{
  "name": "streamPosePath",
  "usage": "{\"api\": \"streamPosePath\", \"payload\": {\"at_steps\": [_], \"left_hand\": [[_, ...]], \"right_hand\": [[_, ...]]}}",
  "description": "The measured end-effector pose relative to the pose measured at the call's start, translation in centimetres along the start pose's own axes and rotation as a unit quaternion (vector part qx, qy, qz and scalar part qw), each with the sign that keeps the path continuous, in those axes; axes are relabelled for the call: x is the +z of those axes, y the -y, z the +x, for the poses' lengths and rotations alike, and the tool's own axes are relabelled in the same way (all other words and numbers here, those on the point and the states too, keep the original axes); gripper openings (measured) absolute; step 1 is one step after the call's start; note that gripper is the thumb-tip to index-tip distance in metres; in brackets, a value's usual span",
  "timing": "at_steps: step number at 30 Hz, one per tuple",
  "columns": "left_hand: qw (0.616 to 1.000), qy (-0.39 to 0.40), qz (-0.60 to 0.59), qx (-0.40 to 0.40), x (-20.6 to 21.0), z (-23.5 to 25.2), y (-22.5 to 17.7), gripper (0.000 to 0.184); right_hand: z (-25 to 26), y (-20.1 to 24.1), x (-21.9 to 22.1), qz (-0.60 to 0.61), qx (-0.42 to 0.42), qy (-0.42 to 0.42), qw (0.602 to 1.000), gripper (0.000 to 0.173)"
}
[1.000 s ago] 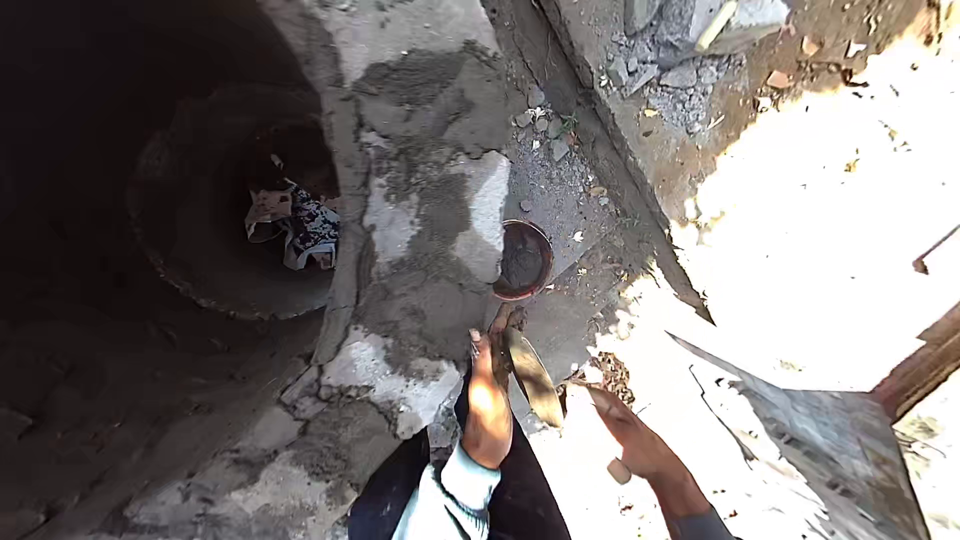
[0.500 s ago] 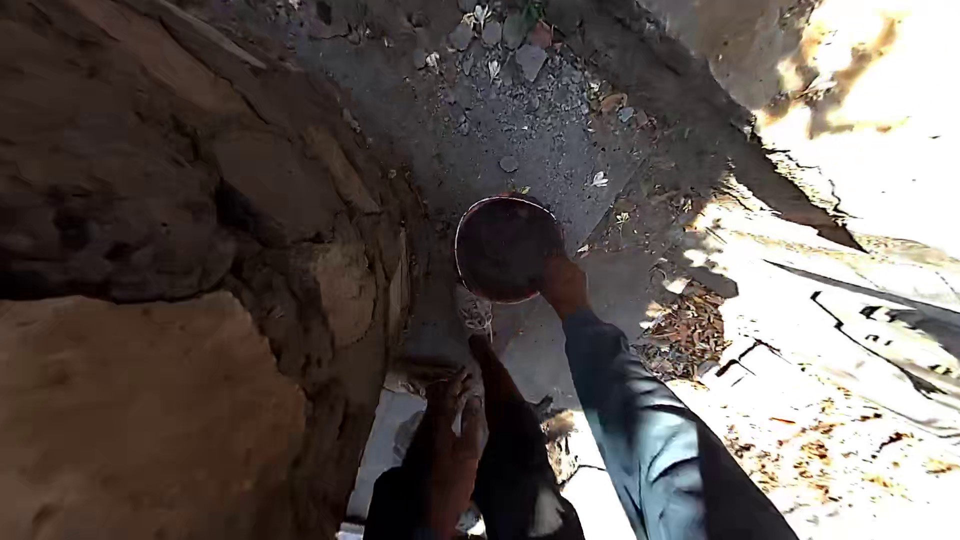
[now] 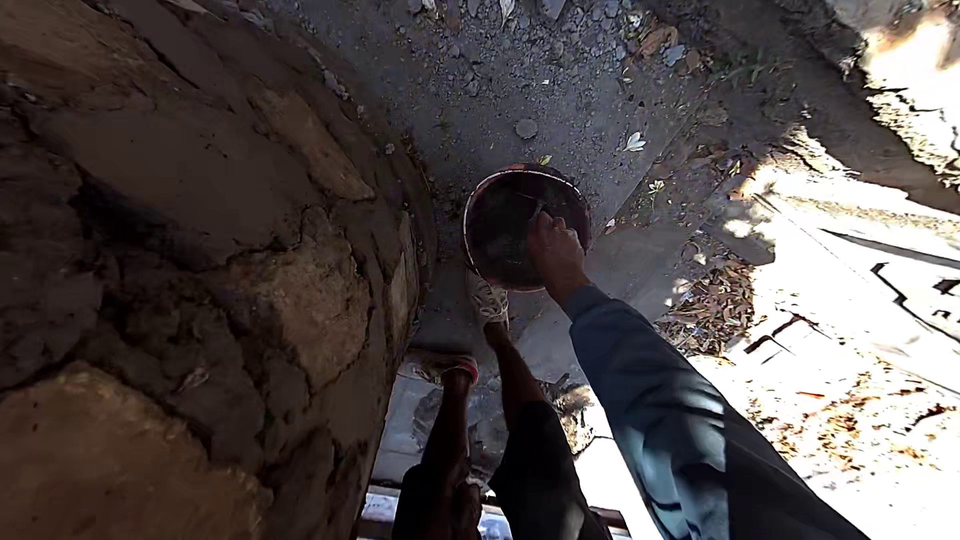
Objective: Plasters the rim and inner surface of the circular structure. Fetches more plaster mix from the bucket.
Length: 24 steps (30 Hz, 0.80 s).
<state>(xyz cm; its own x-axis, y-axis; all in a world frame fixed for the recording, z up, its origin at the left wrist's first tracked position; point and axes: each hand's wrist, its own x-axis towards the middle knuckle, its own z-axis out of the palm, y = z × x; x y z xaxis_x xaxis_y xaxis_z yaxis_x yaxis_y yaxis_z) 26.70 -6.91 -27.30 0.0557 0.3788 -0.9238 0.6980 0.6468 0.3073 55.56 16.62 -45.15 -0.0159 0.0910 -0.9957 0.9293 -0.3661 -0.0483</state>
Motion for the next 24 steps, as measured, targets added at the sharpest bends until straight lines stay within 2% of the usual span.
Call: {"api": "streamPosePath", "payload": {"at_steps": [2, 3, 6, 8, 11, 12, 14, 17, 19, 21, 24], "left_hand": [[1.000, 0.000, 0.014, 0.008, 0.0, 0.0, 0.6, 0.047], [1.000, 0.001, 0.014, 0.011, 0.2, 0.5, 0.5, 0.047], [1.000, 0.000, -0.005, 0.015, 0.4, 2.3, -0.8, 0.046], [0.999, -0.030, -0.034, 0.030, 1.2, 5.4, -2.3, 0.045], [0.990, -0.088, -0.100, 0.043, 2.9, 12.5, -6.4, 0.046], [0.982, -0.106, -0.150, 0.037, 3.2, 15.0, -8.4, 0.045], [0.962, -0.144, -0.230, 0.018, 3.2, 20.1, -12.1, 0.043], [0.958, -0.179, -0.223, -0.019, 2.2, 26.6, -14.3, 0.052], [0.970, -0.164, -0.172, -0.042, 1.2, 30.5, -15.1, 0.059], [0.981, -0.133, -0.128, -0.063, 0.6, 32.8, -15.4, 0.055], [0.982, -0.111, -0.141, -0.061, 0.6, 34.3, -15.4, 0.046]], "right_hand": [[3.1, 0.7, 6.7, -0.017, -0.042, -0.194, 0.980, 0.034], [4.4, 0.2, 8.6, -0.037, -0.057, -0.216, 0.974, 0.032], [1.9, -1.2, 8.5, -0.107, -0.085, -0.190, 0.972, 0.028], [-0.3, -1.6, 6.7, -0.024, -0.070, -0.177, 0.982, 0.033], [1.6, -2.7, 6.4, 0.238, -0.063, -0.124, 0.961, 0.042], [3.1, -3.2, 7.1, 0.261, -0.064, -0.094, 0.959, 0.044], [4.5, -3.8, 7.3, 0.202, -0.043, -0.046, 0.977, 0.049], [2.4, -5.8, 8.4, 0.213, -0.065, -0.078, 0.972, 0.057], [1.9, -8.3, 9.8, 0.255, -0.082, -0.127, 0.955, 0.040], [2.4, -10.4, 11.2, 0.277, -0.062, -0.167, 0.944, 0.037], [4.0, -11.4, 12.1, 0.280, -0.003, -0.202, 0.939, 0.039]]}}
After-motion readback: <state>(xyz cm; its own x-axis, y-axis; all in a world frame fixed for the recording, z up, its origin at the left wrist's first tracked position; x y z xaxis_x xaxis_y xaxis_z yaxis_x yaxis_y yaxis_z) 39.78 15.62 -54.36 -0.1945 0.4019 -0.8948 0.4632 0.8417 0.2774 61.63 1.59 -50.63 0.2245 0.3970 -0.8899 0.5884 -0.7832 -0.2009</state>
